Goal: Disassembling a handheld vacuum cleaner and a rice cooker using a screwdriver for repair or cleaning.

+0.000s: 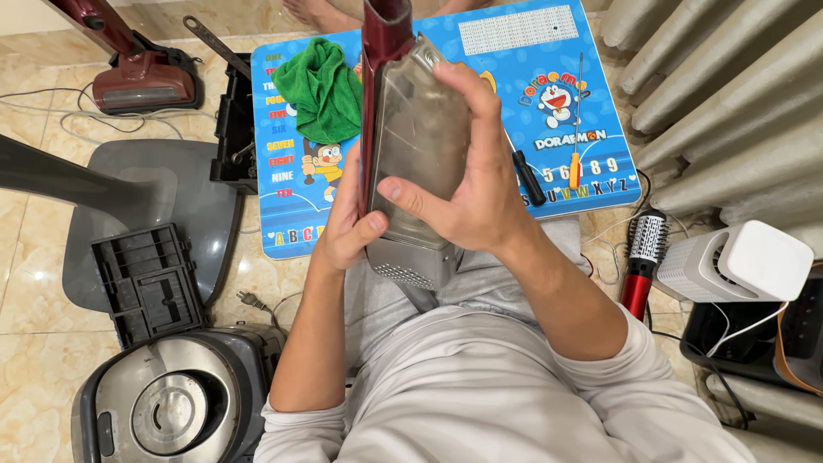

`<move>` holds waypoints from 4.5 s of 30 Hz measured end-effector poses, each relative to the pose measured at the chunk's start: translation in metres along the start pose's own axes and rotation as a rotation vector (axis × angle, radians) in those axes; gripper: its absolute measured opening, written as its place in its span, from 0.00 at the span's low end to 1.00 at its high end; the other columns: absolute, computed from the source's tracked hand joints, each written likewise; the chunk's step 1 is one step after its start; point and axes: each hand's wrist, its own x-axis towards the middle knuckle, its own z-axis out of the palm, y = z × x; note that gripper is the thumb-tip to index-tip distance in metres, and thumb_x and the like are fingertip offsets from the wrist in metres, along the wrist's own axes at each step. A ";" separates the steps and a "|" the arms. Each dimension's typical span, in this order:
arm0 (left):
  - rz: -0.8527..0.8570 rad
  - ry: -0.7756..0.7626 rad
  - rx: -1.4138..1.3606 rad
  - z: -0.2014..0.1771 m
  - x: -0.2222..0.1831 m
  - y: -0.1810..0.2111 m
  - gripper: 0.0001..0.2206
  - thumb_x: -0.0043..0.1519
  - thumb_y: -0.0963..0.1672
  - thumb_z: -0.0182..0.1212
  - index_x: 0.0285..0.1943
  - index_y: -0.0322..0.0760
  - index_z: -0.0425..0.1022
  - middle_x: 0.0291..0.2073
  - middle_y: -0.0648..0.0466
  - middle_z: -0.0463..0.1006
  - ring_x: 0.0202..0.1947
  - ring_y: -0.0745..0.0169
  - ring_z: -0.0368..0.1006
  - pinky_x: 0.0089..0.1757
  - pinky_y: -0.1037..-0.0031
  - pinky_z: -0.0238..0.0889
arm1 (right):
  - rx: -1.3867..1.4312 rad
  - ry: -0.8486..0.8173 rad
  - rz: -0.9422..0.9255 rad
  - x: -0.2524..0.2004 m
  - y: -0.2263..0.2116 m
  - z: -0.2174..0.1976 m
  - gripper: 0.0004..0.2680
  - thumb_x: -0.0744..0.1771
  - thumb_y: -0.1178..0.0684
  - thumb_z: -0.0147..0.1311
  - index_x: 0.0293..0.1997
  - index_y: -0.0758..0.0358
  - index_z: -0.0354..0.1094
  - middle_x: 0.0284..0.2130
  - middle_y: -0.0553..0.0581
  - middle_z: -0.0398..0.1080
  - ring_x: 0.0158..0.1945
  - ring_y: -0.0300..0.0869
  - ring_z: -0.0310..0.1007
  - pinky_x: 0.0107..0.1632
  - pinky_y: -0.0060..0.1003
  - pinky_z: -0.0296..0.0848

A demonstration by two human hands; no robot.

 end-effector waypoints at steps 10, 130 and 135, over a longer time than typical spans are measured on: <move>-0.022 -0.038 -0.054 0.002 -0.002 0.004 0.52 0.74 0.60 0.64 0.93 0.30 0.35 0.89 0.46 0.50 0.89 0.54 0.49 0.84 0.58 0.46 | -0.124 0.013 0.045 0.005 -0.018 -0.004 0.35 0.68 0.45 0.78 0.81 0.60 0.53 0.74 0.61 0.63 0.77 0.55 0.68 0.83 0.50 0.67; 0.070 0.737 0.493 -0.074 -0.120 -0.028 0.15 0.90 0.47 0.58 0.69 0.25 0.71 0.50 0.34 0.80 0.49 0.43 0.83 0.54 0.57 0.83 | 1.970 -0.385 0.540 -0.154 0.076 -0.239 0.17 0.66 0.68 0.60 0.54 0.64 0.52 0.21 0.58 0.70 0.16 0.42 0.66 0.22 0.34 0.76; -0.227 0.559 0.431 -0.028 -0.110 -0.023 0.13 0.77 0.47 0.62 0.60 0.30 0.77 0.45 0.43 0.86 0.43 0.52 0.85 0.50 0.67 0.78 | 1.806 -0.554 0.530 -0.131 0.063 -0.208 0.18 0.68 0.66 0.62 0.56 0.65 0.49 0.22 0.61 0.70 0.18 0.46 0.70 0.24 0.41 0.79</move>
